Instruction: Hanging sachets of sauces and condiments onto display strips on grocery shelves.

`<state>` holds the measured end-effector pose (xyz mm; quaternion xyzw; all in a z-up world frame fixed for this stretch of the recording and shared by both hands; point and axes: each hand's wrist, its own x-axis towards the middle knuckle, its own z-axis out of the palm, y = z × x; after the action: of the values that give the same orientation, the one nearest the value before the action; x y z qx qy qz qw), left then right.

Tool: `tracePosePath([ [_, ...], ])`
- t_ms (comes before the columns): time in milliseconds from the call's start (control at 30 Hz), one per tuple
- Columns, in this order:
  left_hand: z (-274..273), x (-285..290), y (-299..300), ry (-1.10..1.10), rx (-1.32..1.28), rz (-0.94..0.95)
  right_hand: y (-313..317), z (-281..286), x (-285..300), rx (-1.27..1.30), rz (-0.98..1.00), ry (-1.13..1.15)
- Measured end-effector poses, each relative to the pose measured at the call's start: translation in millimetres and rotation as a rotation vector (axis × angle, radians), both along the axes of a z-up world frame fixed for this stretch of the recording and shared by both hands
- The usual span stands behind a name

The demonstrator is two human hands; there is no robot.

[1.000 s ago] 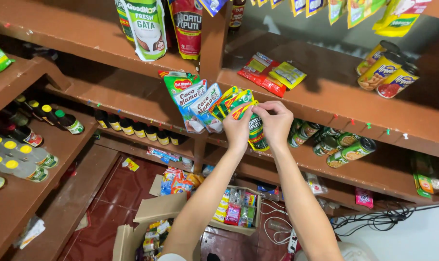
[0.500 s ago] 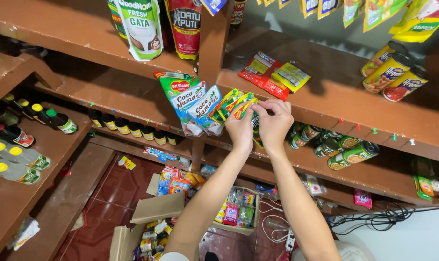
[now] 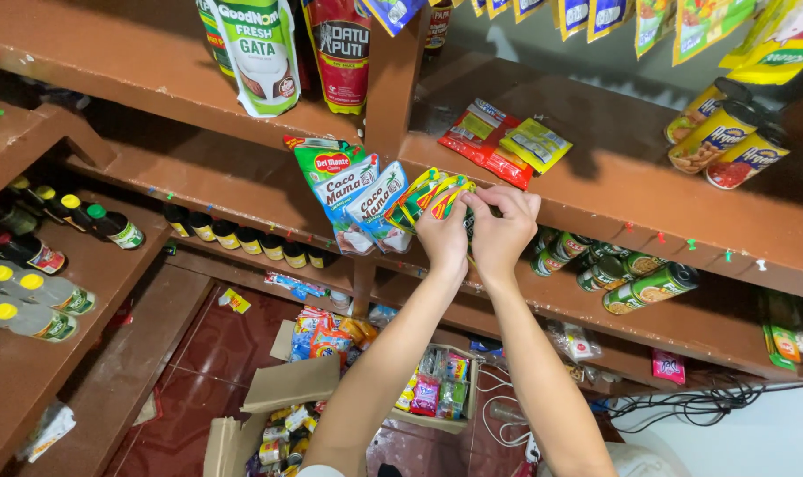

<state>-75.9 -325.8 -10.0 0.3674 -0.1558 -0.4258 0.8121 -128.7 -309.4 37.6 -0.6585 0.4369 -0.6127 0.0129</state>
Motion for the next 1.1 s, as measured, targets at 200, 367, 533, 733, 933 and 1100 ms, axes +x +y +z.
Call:
tracePosePath([
  [200,-1,1,-2,-0.011,0.001,-0.004,-3,-3,-1,-0.016,-0.012,-0.004],
  [367,-2,3,-3,-0.024,0.013,-0.005,-3,-5,0,-0.024,-0.007,-0.012],
  [533,-6,3,-8,-0.031,0.032,-0.011,-3,-3,2,-0.049,-0.012,-0.005],
  [733,-8,4,-10,-0.033,0.050,-0.022,-5,-5,3,-0.099,-0.022,0.034],
  [933,-14,8,-13,-0.036,0.018,-0.042,-4,-7,3,-0.096,-0.037,0.030],
  [1100,-14,10,-12,-0.041,0.023,-0.058,-4,-9,3,-0.057,-0.030,0.005],
])
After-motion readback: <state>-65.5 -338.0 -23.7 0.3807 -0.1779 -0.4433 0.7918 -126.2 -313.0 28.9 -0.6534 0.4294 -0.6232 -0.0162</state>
